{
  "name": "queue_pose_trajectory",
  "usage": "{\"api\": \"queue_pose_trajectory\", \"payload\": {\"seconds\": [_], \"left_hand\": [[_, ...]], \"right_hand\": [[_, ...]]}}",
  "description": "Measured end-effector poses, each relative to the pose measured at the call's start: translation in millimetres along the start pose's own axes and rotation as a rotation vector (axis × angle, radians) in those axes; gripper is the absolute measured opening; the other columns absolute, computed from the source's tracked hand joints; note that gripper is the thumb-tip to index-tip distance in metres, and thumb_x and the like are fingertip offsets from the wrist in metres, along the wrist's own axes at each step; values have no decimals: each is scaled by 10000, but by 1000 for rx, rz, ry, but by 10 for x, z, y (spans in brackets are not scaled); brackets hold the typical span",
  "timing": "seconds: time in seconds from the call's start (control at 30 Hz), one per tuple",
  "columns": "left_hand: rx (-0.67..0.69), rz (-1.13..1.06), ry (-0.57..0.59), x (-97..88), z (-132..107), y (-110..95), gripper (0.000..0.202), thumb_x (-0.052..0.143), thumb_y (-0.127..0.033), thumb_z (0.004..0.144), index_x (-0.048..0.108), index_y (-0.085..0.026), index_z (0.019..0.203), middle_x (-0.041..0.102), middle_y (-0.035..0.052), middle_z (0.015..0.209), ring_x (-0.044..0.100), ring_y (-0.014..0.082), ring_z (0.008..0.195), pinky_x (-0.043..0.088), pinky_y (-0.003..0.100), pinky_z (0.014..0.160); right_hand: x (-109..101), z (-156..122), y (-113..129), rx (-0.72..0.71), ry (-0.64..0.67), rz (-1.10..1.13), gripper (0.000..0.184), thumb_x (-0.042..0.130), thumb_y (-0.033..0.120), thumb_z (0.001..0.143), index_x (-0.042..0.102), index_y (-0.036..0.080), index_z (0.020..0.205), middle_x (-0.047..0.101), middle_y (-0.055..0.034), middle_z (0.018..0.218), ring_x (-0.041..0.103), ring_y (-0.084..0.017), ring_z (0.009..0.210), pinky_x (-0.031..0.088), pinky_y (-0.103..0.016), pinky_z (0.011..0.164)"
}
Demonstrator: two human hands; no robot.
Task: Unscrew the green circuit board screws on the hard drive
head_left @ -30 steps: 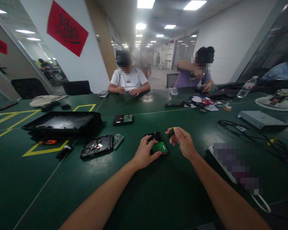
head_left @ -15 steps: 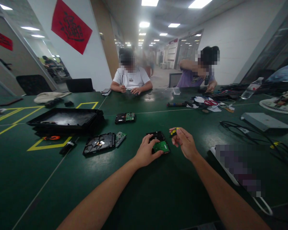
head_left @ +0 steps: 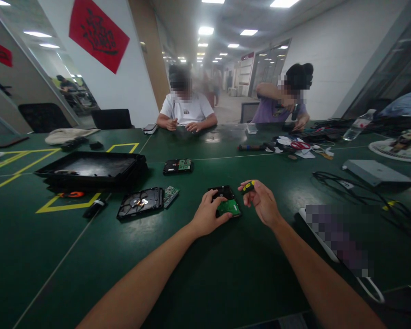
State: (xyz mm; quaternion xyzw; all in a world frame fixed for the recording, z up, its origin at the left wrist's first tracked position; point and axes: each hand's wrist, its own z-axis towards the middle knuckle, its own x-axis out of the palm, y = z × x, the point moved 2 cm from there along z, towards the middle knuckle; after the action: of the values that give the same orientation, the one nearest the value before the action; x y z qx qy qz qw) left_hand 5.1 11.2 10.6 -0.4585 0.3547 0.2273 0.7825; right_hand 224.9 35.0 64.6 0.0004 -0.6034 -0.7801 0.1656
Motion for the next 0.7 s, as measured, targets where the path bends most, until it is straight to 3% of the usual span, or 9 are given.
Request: {"api": "queue_pose_trajectory", "payload": {"seconds": [0.47,0.7], "left_hand": [[-10,25,20,38,9,8,550,730,-541,918,607,-259,1374,385,147,1614,267,386,1562,330,612,1231],[-3,19,5,42,7,16,543,744,-526,910,608,-263,1365,383,142,1613,265,385,1560,330,612,1231]], "right_hand": [[-50,7,-27,-13,3,-25,375,512,540,1036,700,218,1064,726,-79,1042,588,-117,599,416,-249,490],[-26,-12,-8,-22,-27,-64,259,624,495,1005,690,254,1074,704,-27,965,546,-92,568,350,-223,463]]}}
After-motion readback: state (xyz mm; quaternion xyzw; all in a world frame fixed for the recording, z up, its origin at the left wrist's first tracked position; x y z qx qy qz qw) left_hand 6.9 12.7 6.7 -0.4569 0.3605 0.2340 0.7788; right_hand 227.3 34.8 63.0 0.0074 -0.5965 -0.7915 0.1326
